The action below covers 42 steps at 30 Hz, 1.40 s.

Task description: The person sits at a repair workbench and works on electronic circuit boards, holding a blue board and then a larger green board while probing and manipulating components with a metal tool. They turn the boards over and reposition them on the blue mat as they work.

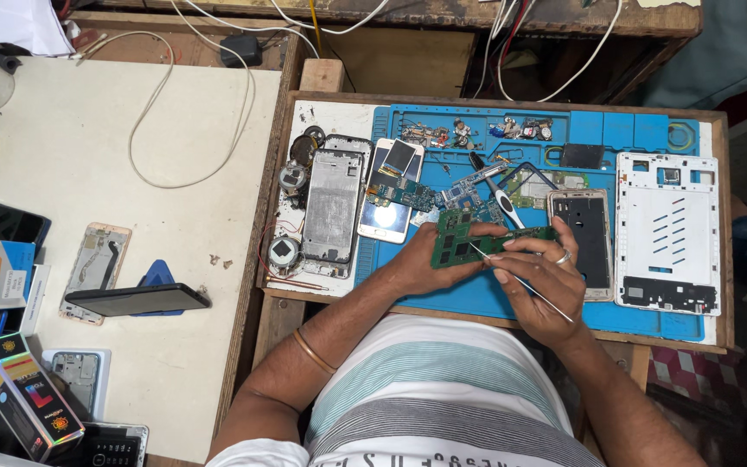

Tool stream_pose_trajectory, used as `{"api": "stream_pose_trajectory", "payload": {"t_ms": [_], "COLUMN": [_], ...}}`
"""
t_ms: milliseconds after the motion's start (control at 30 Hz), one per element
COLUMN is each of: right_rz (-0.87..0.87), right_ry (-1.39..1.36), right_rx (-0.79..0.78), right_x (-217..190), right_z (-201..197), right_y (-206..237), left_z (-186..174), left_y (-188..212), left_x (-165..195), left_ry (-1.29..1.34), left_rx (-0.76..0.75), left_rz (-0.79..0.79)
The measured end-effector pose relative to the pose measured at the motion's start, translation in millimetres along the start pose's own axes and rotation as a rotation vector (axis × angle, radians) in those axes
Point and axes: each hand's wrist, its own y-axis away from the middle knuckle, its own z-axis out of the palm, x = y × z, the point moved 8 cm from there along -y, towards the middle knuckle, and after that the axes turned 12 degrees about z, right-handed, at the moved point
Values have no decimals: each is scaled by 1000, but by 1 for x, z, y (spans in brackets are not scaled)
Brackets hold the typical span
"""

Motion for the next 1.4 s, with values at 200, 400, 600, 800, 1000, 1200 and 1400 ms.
{"api": "stream_pose_trajectory", "payload": {"t_ms": [200,400,600,800,1000,1200,1400], "right_rz": [-70,-55,33,76,65,69,53], "right_ry": [68,77,-33,-56,-69,-68,-73], "right_rx": [-11,-12,-20,-23,1,21,18], "right_x": [-8,-7,5,11,14,16,13], "right_z": [4,6,2,2,-1,-2,-3], "right_y": [3,3,2,4,4,4,3], "left_z": [-5,-12,-9,-9,-9,-6,-6], "left_y": [2,3,2,3,2,3,2], "left_x": [-1,-1,-4,-3,-3,-2,-1], "left_ry": [111,243,252,326,312,328,295], "left_rx": [60,149,129,144,137,122,95], "left_rz": [-54,-87,-104,-96,-109,-117,-140]}}
